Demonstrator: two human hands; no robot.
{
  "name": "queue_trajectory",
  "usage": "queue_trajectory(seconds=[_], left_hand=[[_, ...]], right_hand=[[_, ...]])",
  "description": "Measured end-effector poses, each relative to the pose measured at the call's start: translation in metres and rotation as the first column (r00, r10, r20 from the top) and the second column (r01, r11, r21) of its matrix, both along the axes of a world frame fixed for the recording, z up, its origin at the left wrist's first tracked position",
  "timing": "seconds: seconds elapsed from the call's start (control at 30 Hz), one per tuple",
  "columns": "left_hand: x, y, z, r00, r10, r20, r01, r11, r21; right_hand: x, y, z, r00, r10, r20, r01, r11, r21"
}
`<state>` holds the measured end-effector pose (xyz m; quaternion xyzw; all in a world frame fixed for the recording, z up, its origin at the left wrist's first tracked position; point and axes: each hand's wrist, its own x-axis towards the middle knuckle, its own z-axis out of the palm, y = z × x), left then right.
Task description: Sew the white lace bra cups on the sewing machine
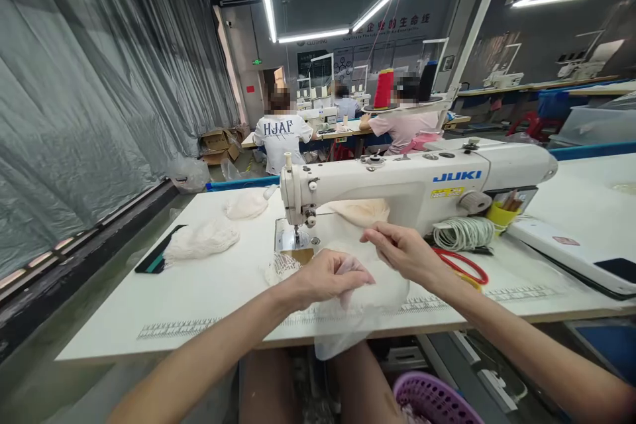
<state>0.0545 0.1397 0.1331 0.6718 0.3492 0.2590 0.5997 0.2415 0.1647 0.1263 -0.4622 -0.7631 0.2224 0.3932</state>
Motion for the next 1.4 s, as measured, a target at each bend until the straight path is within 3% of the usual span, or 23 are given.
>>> queue_trajectory(seconds=[0.23, 0.47, 0.67, 0.77, 0.87, 0.97, 1.03, 1.1, 1.13, 1.2, 1.23, 1.27, 1.33, 1.37, 1.4], left_hand=[[-0.029, -0.018, -0.004, 0.997, -0.078, -0.013, 0.076, 0.992, -0.101], [-0.038, -0.031, -0.007, 0.991, 0.007, -0.132, -0.02, 0.995, -0.1], [-0.045, -0.034, -0.013, 0.988, 0.104, -0.11, -0.118, 0.985, -0.125], [-0.048, -0.035, -0.016, 0.988, 0.143, -0.062, -0.151, 0.975, -0.16], [-0.055, -0.041, -0.02, 0.985, 0.168, -0.043, -0.173, 0.97, -0.168], [-0.069, -0.048, -0.019, 0.977, 0.145, -0.158, -0.153, 0.988, -0.038], [-0.083, -0.049, -0.011, 0.948, 0.131, -0.288, -0.107, 0.989, 0.098], [-0.098, -0.043, 0.006, 0.883, 0.204, -0.422, -0.099, 0.961, 0.257], [-0.106, -0.038, 0.017, 0.813, 0.298, -0.5, -0.103, 0.919, 0.381], [-0.119, -0.027, 0.042, 0.732, 0.455, -0.507, -0.149, 0.833, 0.533], [-0.124, -0.022, 0.053, 0.699, 0.535, -0.475, -0.158, 0.763, 0.627], [-0.129, -0.018, 0.062, 0.663, 0.622, -0.415, -0.103, 0.626, 0.773], [-0.137, -0.014, 0.066, 0.623, 0.71, -0.329, 0.062, 0.374, 0.925], [-0.141, -0.012, 0.06, 0.611, 0.724, -0.32, 0.158, 0.284, 0.946], [-0.145, -0.011, 0.049, 0.605, 0.718, -0.343, 0.225, 0.259, 0.939]], right_hand=[[-0.029, -0.011, -0.003, 0.992, 0.042, -0.116, -0.058, 0.989, -0.135], [-0.049, -0.015, 0.001, 0.985, 0.042, -0.167, -0.07, 0.984, -0.165], [-0.061, -0.01, -0.007, 0.985, 0.059, -0.162, -0.094, 0.971, -0.221], [-0.064, -0.01, -0.007, 0.984, 0.117, -0.136, -0.152, 0.948, -0.28], [-0.06, -0.016, -0.004, 0.96, 0.264, -0.096, -0.281, 0.893, -0.352], [-0.055, -0.023, -0.005, 0.88, 0.472, -0.058, -0.452, 0.791, -0.412], [-0.056, -0.023, -0.005, 0.815, 0.58, -0.017, -0.533, 0.736, -0.417], [-0.064, -0.018, -0.001, 0.795, 0.606, 0.031, -0.55, 0.741, -0.386], [-0.07, -0.015, 0.003, 0.815, 0.576, 0.053, -0.526, 0.776, -0.348], [-0.085, -0.01, 0.016, 0.906, 0.414, 0.088, -0.398, 0.904, -0.157], [-0.092, -0.009, 0.022, 0.949, 0.301, 0.095, -0.303, 0.953, 0.004], [-0.097, -0.008, 0.028, 0.976, 0.198, 0.096, -0.213, 0.959, 0.187], [-0.105, -0.009, 0.028, 0.989, 0.086, 0.124, -0.137, 0.854, 0.501], [-0.107, -0.01, 0.023, 0.981, 0.081, 0.177, -0.172, 0.791, 0.588], [-0.108, -0.01, 0.013, 0.965, 0.095, 0.245, -0.233, 0.743, 0.627]])
